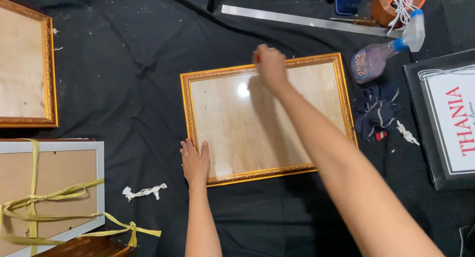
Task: The person cleans a gold picture frame by brushing its surface, spraying a cleaning solution, and wiping it with a cloth. The frame is placed on a black cloth on the floor.
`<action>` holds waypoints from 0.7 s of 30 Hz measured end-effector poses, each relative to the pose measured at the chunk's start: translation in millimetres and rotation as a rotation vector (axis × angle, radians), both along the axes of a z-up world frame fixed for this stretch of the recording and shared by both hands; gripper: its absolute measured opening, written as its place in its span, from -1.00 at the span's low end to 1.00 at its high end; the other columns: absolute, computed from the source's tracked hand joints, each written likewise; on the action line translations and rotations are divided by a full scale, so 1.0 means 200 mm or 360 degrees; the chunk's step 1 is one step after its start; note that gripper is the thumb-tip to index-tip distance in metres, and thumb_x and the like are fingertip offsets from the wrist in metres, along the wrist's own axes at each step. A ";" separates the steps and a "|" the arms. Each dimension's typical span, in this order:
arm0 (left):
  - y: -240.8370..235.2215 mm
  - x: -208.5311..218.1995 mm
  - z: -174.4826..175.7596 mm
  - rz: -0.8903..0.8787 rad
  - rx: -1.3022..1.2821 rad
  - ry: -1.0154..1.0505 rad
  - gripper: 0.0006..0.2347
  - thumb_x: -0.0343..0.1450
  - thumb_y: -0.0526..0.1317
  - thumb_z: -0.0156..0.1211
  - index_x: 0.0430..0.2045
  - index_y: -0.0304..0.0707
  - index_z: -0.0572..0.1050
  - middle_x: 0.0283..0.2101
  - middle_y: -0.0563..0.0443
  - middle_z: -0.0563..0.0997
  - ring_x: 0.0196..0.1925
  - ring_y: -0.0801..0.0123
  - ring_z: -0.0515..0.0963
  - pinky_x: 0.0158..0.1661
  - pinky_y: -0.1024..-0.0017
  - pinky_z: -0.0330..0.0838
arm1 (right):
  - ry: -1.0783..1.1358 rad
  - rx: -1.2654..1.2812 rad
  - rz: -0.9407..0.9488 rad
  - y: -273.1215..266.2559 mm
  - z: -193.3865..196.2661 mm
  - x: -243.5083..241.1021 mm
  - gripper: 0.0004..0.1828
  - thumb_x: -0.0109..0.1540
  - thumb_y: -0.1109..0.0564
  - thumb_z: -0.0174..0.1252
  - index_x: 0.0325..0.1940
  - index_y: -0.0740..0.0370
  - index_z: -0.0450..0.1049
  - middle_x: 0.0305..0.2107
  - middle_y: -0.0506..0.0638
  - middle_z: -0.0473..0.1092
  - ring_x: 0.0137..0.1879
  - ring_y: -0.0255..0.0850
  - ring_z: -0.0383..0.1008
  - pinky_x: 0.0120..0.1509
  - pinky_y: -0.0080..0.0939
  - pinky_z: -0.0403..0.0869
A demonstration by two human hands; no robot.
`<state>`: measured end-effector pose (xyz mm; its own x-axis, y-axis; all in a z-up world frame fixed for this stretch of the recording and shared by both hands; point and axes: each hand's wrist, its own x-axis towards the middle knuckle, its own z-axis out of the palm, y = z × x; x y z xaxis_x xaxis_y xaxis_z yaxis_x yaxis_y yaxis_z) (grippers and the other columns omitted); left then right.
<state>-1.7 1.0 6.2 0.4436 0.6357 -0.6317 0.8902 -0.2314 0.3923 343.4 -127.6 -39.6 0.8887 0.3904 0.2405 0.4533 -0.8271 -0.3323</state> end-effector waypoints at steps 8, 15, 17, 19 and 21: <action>-0.01 0.00 0.06 -0.0072 0.0042 -0.0016 -0.32 0.52 0.23 -0.24 0.49 -0.14 -0.08 0.57 -0.08 -0.12 0.60 0.09 -0.15 0.42 -0.13 -0.06 | 0.1238 0.1102 0.0201 0.72 0.27 -0.55 -0.80 0.19 -0.16 0.25 -0.28 -0.06 0.55 -0.53 -0.15 0.52 -0.25 -0.21 0.66 0.03 -0.19 0.59; -0.02 -0.02 0.02 -0.0087 0.0072 -0.0027 -0.27 0.49 0.31 -0.23 0.50 -0.11 -0.08 0.57 -0.06 -0.11 0.59 0.09 -0.13 0.41 -0.16 -0.07 | 0.0816 0.0841 -0.0154 -0.21 0.11 -0.12 -0.78 0.22 -0.05 0.27 -0.22 0.12 0.59 -0.42 0.11 0.55 -0.19 0.03 0.59 -0.05 -0.03 0.50; -0.01 -0.01 -0.01 -0.0089 0.0083 -0.0036 -0.26 0.48 0.32 -0.24 0.50 -0.11 -0.08 0.57 -0.06 -0.10 0.59 0.10 -0.13 0.41 -0.16 -0.07 | 0.0618 0.0520 -0.0299 -0.78 -0.02 0.08 -0.71 0.23 -0.10 0.28 -0.20 0.16 0.57 -0.42 0.17 0.54 -0.17 0.12 0.59 -0.07 0.06 0.51; -0.01 -0.02 -0.03 -0.0093 0.0088 -0.0035 -0.26 0.48 0.34 -0.25 0.49 -0.11 -0.07 0.57 -0.05 -0.10 0.59 0.10 -0.12 0.41 -0.17 -0.06 | 0.0425 0.0191 -0.0444 -1.15 0.01 0.14 -0.64 0.25 -0.15 0.30 -0.18 0.21 0.56 -0.42 0.23 0.53 -0.15 0.22 0.60 -0.10 0.16 0.52; -0.01 -0.02 -0.03 -0.0056 0.0110 -0.0060 -0.27 0.49 0.33 -0.26 0.49 -0.11 -0.04 0.57 -0.06 -0.07 0.59 0.09 -0.10 0.41 -0.17 -0.07 | 0.0069 -0.0198 -0.0553 -1.37 0.13 0.07 -0.78 0.31 -0.06 0.26 -0.23 0.12 0.54 -0.49 0.13 0.51 -0.23 0.16 0.61 -0.12 0.10 0.56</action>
<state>-5.4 -0.7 -0.5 0.4892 0.6606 -0.5694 0.8659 -0.2902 0.4074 357.9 -402.5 -13.0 0.9816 0.0874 0.1695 0.1260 -0.9644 -0.2323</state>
